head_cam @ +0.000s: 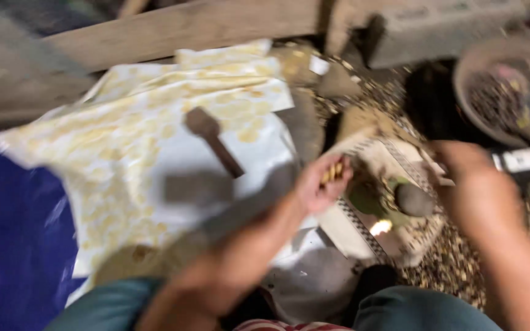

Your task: The person uses a hammer to crack open cocoa pods on a white sheet, then uses a stone to crush the beans on a sack. They also stir beans in a pan over a heat source using a slotted spoon.

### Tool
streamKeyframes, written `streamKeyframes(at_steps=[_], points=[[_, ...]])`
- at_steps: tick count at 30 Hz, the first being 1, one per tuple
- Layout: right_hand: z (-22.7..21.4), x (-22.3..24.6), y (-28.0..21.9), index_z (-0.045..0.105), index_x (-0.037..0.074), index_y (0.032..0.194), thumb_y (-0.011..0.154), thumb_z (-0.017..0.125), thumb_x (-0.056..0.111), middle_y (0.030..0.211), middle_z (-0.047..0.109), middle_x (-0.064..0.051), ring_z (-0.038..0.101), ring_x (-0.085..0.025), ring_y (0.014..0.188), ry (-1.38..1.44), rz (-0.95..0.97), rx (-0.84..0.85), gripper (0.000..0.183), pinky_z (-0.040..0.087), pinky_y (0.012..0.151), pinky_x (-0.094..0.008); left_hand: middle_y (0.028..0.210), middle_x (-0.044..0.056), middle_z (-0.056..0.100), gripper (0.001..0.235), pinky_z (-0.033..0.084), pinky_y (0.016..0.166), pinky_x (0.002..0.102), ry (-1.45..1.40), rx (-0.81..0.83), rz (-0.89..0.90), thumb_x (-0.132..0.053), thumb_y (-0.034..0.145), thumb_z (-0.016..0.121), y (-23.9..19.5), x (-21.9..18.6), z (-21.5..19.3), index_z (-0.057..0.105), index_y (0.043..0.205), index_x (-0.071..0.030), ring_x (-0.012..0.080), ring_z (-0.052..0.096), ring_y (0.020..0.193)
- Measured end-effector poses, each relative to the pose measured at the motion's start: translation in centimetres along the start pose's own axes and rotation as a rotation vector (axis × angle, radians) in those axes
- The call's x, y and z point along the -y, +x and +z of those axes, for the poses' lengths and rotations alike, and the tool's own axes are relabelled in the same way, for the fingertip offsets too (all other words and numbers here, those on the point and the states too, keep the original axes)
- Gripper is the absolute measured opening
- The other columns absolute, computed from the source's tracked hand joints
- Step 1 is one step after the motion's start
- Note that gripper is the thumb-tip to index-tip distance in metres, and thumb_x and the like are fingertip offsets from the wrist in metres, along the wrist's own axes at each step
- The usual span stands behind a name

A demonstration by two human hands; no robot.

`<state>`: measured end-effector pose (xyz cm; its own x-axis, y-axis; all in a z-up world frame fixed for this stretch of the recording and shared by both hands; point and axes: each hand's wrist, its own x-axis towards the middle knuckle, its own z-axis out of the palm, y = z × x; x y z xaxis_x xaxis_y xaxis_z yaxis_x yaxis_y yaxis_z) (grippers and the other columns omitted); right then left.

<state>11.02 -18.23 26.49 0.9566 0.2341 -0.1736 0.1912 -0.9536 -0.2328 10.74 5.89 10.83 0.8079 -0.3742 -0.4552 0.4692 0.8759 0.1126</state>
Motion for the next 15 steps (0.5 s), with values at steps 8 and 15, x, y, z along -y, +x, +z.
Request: streamKeyframes(at_steps=[8,15], points=[[-4.4,16.3,4.5,0.069,0.013,0.126,0.094,0.068,0.025,0.11,0.078,-0.009,0.077,-0.027,0.084,0.014,-0.371,0.006,0.034,0.062,0.073,-0.04,0.091,0.02,0.073,0.018,0.024,0.032,0.018,0.712,0.049,0.349,-0.017,0.099,0.058,-18.2,-26.7,4.3,0.064,0.102,0.0,0.0144,0.06,0.054],[17.1,32.9,15.6,0.054,-0.006,0.138,0.088,0.078,0.039,0.136,0.057,-0.032,0.06,-0.05,0.126,-0.022,-0.376,0.389,0.071,0.049,0.109,-0.059,0.066,0.013,0.069,0.015,0.037,0.032,0.02,0.994,-0.793,0.894,-0.013,0.095,0.061,-11.2,-30.2,-25.0,0.074,0.101,-0.012,0.0178,0.063,0.048]])
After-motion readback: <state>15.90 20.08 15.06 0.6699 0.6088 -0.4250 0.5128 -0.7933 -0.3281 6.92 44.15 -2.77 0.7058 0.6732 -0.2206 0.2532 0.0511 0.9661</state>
